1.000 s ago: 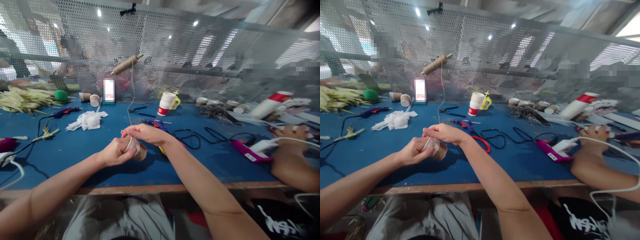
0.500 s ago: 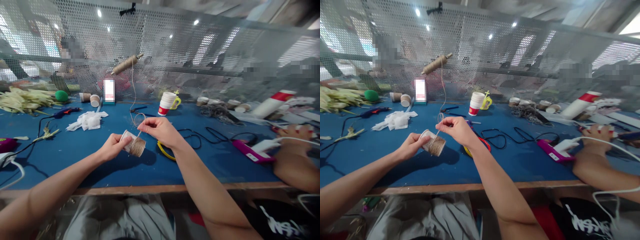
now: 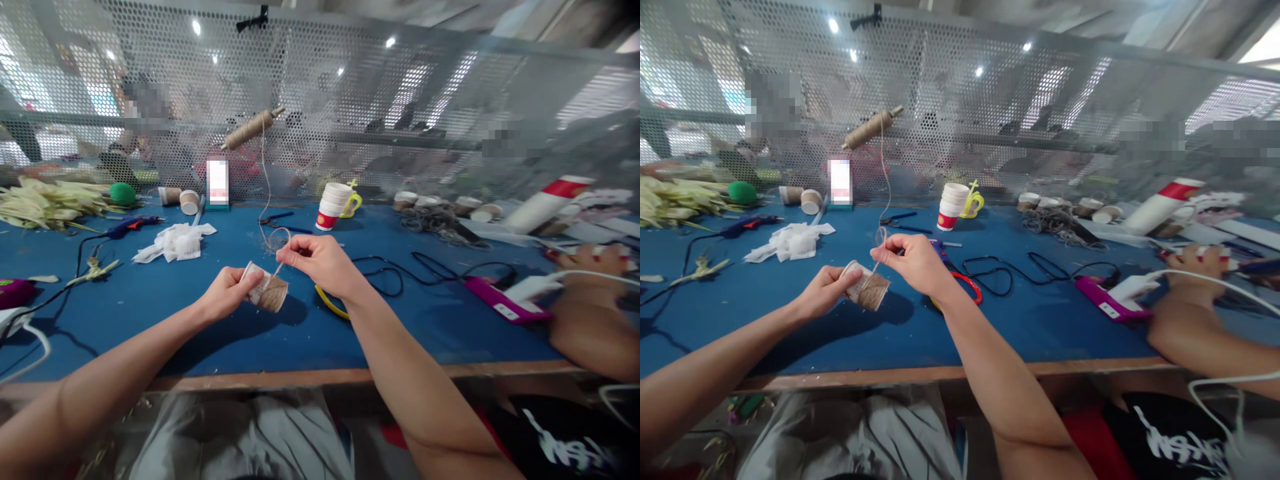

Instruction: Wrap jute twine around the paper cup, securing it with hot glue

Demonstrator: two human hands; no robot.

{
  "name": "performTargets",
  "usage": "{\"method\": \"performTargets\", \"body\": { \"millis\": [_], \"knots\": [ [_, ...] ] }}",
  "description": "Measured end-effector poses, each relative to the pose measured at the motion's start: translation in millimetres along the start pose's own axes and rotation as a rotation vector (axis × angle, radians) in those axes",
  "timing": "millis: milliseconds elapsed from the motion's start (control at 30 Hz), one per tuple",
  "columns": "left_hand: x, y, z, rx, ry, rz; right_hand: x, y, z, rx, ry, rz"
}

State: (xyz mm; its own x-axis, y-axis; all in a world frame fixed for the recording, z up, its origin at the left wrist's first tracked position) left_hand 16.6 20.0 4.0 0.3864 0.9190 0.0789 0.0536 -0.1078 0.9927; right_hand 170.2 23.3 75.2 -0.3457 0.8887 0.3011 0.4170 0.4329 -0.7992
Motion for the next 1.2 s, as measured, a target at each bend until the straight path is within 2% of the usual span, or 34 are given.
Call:
{"method": "performTargets", "body": {
  "millis": [267, 600, 900, 1200],
  "knots": [
    [-2, 4, 2.5, -0.001, 0.009, -0.009, 4, 9, 2, -0.03, 0.02, 0.028],
    [-7, 6, 0.6, 0.091, -0.021, 0.095, 6, 16, 7, 0.004, -0.008, 0.053],
    [-9, 11, 1.7, 0.194, -0.037, 0.223, 5, 19, 11, -0.026, -0.026, 0.066],
    [-13, 19, 0.7, 0.351, -0.003, 0.401, 5, 22, 16, -0.028, -0.076, 0.084]
  ]
}}
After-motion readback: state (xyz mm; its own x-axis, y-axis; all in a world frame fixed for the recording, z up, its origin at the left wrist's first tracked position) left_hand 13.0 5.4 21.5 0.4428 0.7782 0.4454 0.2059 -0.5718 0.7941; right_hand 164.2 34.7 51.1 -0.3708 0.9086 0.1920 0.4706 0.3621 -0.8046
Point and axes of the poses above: each hand's wrist, its own x-axis towards the middle knuckle, its own z-axis out of the palm, y = z × x, the point moved 3 cm from there along x, towards the middle knuckle, and after that the axes turned 2 degrees about -y, right-handed, at the moved point
